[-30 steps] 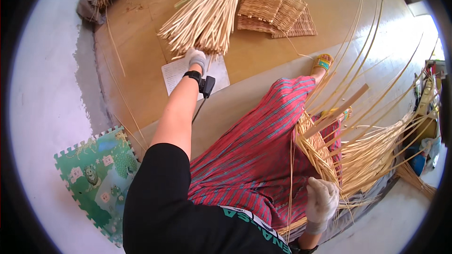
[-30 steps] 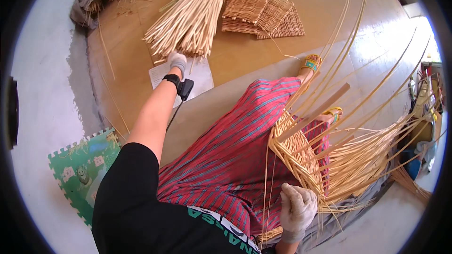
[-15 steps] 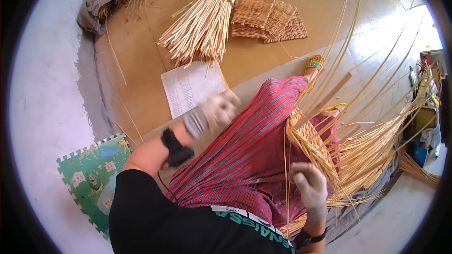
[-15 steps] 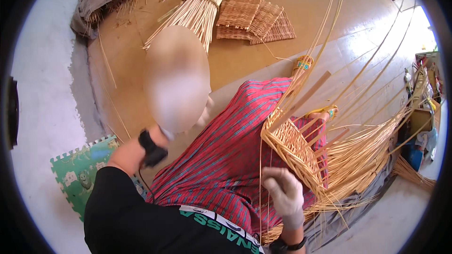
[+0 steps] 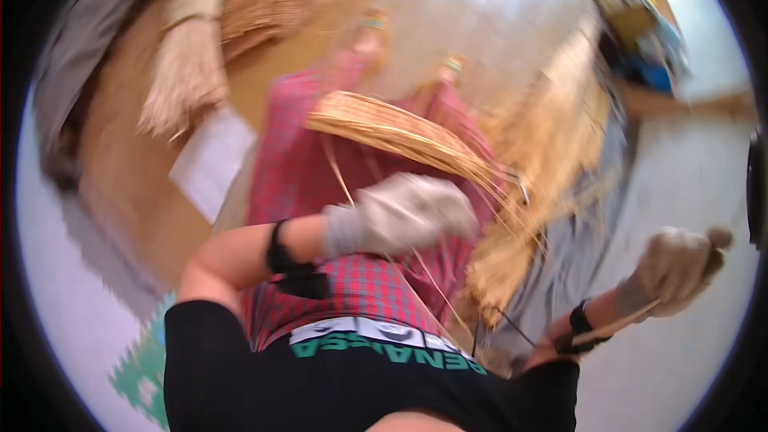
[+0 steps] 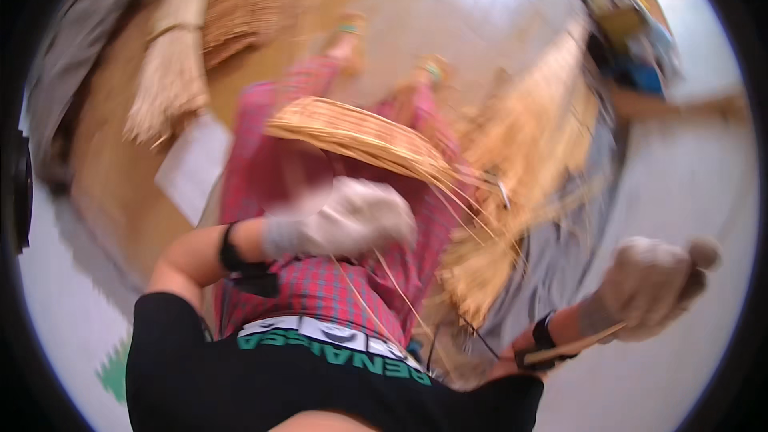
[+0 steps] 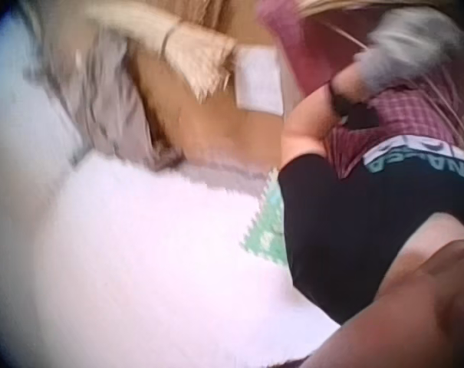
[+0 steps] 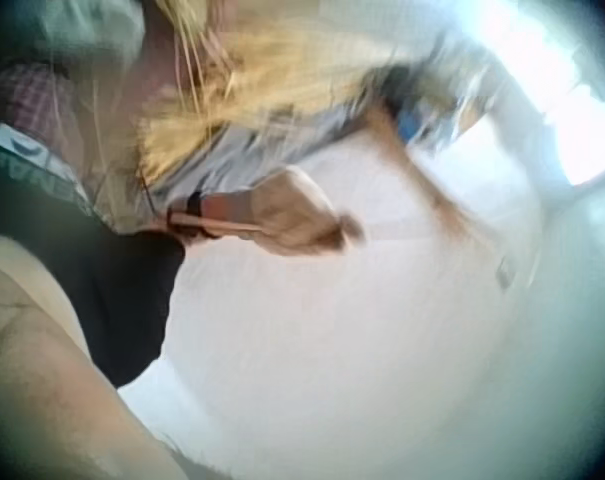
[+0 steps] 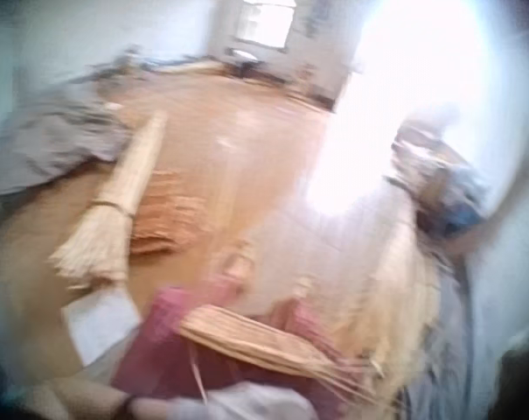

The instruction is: Weaving a small wicker basket using thin wooden strips.

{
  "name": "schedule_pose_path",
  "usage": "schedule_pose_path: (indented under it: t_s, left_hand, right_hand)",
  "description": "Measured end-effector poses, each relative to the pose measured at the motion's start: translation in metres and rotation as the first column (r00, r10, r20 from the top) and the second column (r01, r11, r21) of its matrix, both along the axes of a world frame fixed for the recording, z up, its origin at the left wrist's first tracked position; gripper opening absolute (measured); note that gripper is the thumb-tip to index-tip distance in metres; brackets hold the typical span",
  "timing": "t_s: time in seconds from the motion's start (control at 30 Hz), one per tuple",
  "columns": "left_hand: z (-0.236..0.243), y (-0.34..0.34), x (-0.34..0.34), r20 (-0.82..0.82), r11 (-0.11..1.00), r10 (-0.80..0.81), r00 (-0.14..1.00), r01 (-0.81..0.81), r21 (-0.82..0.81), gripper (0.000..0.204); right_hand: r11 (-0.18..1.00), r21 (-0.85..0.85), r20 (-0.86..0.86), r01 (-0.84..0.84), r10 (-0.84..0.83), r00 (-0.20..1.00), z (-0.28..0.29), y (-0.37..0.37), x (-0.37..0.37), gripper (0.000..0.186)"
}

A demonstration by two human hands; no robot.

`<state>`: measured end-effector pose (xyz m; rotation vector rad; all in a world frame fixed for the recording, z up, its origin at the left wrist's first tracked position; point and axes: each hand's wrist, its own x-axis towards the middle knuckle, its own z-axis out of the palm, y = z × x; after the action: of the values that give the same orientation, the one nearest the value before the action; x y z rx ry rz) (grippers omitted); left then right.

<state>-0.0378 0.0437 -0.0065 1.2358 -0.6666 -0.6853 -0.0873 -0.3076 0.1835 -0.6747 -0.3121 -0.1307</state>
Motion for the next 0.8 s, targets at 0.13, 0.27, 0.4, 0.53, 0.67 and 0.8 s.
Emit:
schedule_pose_path:
  t_s: [0.13,0.27,0.4,0.53,0.67,0.8]
  left_hand:
    - [-0.046,-0.024,0.012,0.589,0.815,0.335,0.735,-0.540,0.209,0.023]
    - [-0.070,-0.077,0.000,0.797,0.676,-0.122,0.591,-0.539,0.503,0.051]
    - [-0.078,-0.077,-0.001,0.896,0.762,0.120,0.428,-0.618,0.193,0.034]
    - [-0.075,-0.068,-0.013,0.856,0.804,0.055,0.514,-0.531,0.267,0.027]
    - [-0.069,-0.064,-0.009,0.856,0.803,0.006,0.517,-0.513,0.304,0.031]
    - [-0.070,-0.067,-0.014,0.891,0.742,0.002,0.454,-0.598,0.303,0.027]
  right_hand:
    - [0.885,-0.325,0.310,0.334,-0.234,0.922,0.006,-0.043,-0.062,0.024]
    - [0.637,-0.559,0.165,0.531,-0.542,0.824,-0.104,0.012,-0.040,0.046]
    - [0.641,-0.712,-0.009,0.286,-0.416,0.910,-0.163,0.033,-0.032,0.034]
    - [0.777,-0.622,-0.263,0.102,-0.330,0.906,-0.215,0.041,-0.038,0.034]
    - [0.877,-0.458,-0.308,0.148,-0.312,0.899,-0.232,0.038,-0.038,0.035]
    - [0.848,-0.507,-0.329,0.152,-0.353,0.876,-0.242,0.033,-0.047,0.036]
